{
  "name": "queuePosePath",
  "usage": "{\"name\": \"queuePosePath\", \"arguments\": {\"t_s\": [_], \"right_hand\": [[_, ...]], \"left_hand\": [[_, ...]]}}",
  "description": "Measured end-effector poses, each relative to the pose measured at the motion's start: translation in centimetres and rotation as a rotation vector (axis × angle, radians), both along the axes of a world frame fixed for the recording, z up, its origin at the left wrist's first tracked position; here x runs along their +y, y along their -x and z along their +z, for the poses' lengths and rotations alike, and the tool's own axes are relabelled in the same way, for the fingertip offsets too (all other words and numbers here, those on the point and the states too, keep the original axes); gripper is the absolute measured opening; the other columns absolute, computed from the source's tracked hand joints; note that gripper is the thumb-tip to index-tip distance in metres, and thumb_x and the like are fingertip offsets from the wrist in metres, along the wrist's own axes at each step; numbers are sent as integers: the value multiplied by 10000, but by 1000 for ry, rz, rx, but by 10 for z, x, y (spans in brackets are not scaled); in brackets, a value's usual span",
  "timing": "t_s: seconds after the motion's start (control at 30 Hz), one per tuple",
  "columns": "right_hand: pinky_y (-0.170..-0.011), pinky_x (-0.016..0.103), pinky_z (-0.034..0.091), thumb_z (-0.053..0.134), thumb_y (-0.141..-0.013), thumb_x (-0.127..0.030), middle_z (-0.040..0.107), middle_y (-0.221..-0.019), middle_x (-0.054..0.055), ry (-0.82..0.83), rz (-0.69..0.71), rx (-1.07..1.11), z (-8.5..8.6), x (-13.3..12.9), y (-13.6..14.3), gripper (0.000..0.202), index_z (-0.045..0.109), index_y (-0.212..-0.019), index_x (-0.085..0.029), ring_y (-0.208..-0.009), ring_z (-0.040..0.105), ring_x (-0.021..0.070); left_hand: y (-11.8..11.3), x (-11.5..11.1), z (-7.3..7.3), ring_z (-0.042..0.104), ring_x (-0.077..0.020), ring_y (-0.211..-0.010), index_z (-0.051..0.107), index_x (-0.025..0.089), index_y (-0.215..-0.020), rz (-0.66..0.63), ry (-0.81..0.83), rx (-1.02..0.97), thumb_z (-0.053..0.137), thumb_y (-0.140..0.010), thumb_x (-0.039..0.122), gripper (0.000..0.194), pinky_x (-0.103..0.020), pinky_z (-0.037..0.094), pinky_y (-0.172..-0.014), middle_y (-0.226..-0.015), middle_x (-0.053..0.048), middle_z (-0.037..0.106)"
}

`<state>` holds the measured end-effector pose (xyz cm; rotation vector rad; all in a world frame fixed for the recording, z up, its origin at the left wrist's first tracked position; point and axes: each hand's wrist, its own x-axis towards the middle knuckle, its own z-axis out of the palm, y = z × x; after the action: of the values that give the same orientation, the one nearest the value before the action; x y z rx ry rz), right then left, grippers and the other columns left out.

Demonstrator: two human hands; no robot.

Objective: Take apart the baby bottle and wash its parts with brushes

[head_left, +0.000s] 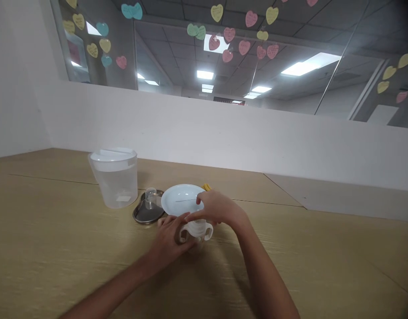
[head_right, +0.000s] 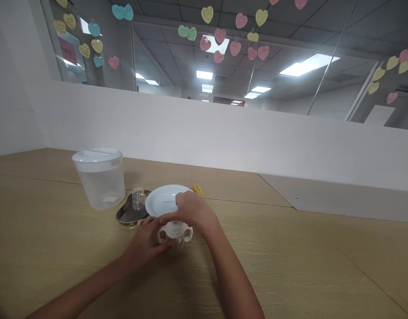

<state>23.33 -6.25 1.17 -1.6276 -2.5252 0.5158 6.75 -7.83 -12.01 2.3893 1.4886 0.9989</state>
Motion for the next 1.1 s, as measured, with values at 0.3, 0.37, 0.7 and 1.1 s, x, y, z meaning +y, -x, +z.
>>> {"name": "queuePosePath", "arguments": {"t_s": [0.3, 0.37, 0.7, 1.1], "right_hand": [[-403, 232, 351, 485, -814, -545, 605, -644, 37, -42, -177, 173, 16, 2, -43, 424, 584, -903, -143, -414, 530, 122], [-417, 230, 360, 497, -817, -519, 599, -630, 28, -53, -193, 186, 17, 1, -46, 404, 577, -942, -144, -416, 529, 119], [-422, 228, 375, 528, -806, -476, 626, -702, 41, -27, -158, 185, 20, -6, -38, 378, 588, -988, -150, -453, 529, 114], [-656, 293, 423, 505, -831, -491, 663, -867, 93, -308, -184, 164, 20, -5, -34, 461, 571, -1126, -144, -762, 604, 198]], "left_hand": [[62, 49, 21, 582, -202, -881, 526, 158, -1130, 285, -305, -184, 327, -912, 396, 379, -328, 460, -796, -1006, -88, 646], [81, 74, 22, 586, -225, -926, 533, 137, -1115, 351, -270, -29, 298, -904, 356, 384, -353, 463, -824, -1047, -112, 638], [106, 129, -4, 544, -307, -1087, 560, 106, -1067, 292, -208, 274, 374, -747, 127, 371, -457, 407, -928, -1159, -198, 591], [74, 82, 59, 521, -257, -1122, 510, 212, -1205, 363, -505, 86, 418, -874, 275, 349, -409, 436, -944, -1253, -103, 523]]}}
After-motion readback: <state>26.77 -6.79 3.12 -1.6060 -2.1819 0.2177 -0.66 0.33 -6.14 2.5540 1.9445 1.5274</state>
